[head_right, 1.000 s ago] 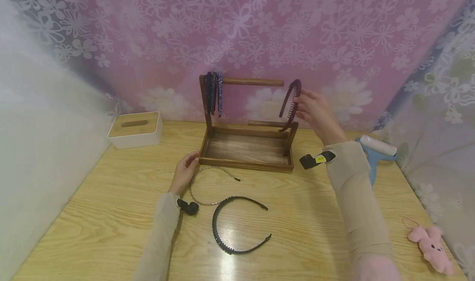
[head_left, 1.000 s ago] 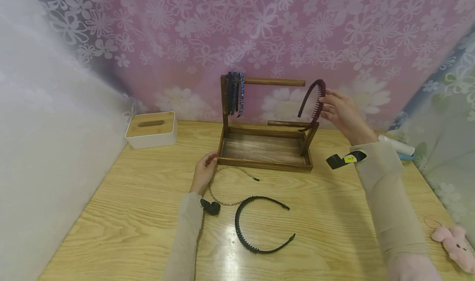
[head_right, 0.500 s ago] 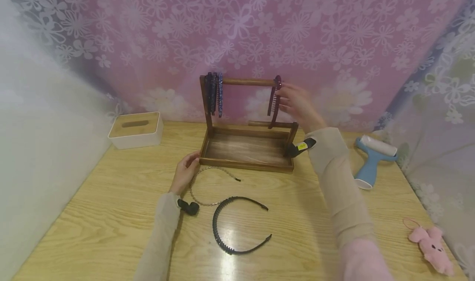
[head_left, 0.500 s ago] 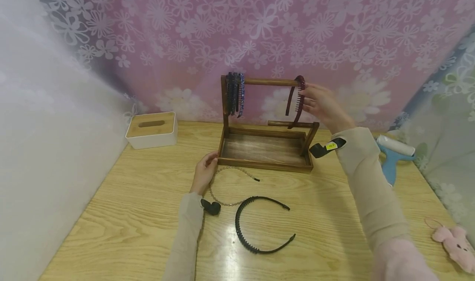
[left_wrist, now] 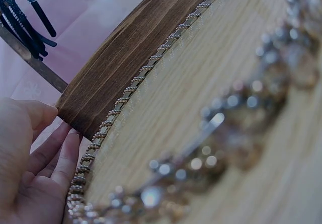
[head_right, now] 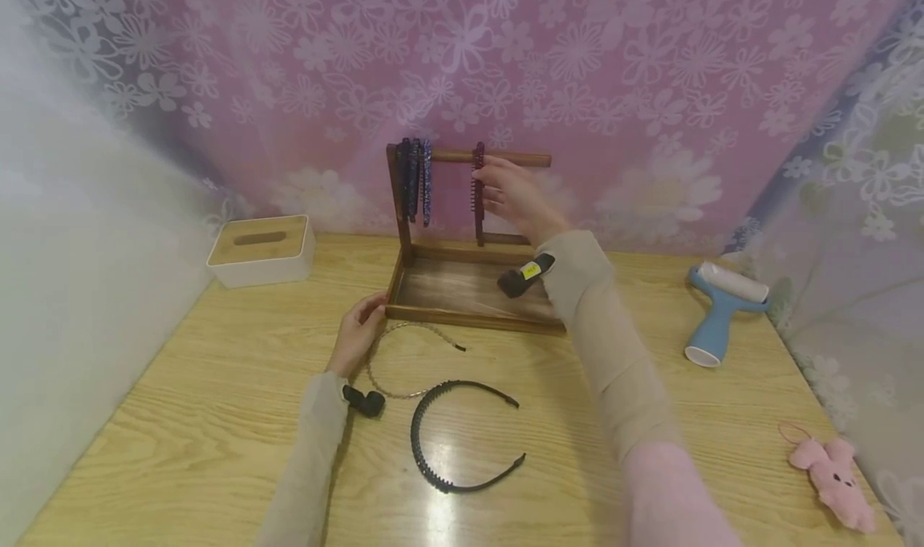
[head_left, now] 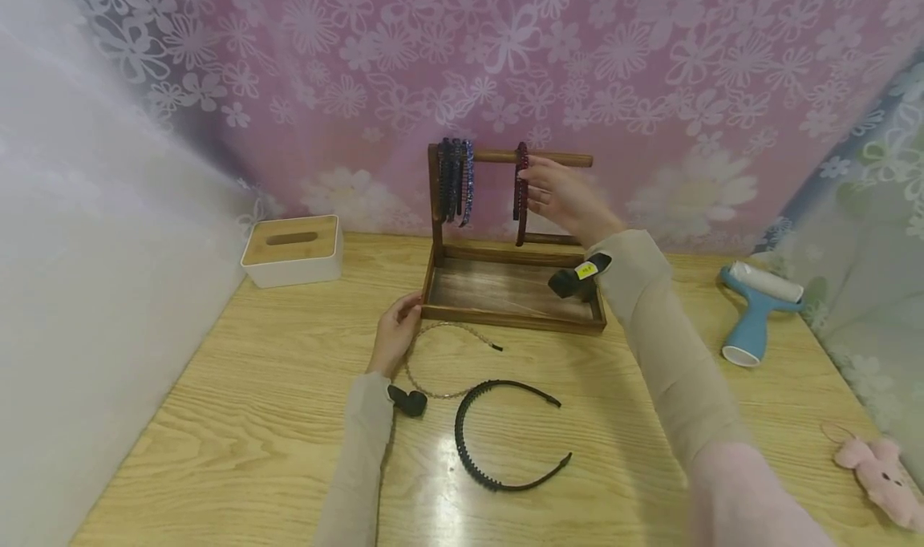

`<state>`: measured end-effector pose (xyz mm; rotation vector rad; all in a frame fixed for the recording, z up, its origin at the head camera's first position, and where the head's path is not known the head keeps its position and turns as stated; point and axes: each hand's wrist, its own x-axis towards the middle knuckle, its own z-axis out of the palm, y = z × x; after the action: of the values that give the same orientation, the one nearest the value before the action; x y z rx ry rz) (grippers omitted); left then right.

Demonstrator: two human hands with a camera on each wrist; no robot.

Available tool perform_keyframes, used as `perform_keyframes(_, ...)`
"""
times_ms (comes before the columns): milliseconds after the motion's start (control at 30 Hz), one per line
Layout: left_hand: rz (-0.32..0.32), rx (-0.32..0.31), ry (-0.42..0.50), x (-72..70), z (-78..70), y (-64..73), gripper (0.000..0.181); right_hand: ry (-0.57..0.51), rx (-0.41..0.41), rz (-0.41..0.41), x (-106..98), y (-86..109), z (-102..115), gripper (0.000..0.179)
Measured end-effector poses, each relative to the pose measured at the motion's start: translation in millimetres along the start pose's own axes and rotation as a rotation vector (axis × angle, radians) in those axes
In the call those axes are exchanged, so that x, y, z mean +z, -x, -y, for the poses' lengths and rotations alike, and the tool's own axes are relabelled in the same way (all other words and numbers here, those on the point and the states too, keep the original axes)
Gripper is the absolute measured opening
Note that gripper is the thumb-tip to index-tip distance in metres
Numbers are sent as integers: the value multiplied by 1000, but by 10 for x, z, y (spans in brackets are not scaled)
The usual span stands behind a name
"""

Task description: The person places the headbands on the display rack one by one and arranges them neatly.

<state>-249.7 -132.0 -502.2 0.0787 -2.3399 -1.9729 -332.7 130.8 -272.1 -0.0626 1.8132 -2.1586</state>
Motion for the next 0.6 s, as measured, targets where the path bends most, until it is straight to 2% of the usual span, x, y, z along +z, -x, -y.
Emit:
perform_keyframes(200,-1,1,4,1,5,-19,34,39,27,7,183,-138,-17,58)
perform_keyframes(533,1,13,2,3,31,-15,33,77,39,13,352,-258,-18,62)
perform_keyframes(600,11,7,3,-8,-57,32,34,78,38,2,379,-283,-23,60)
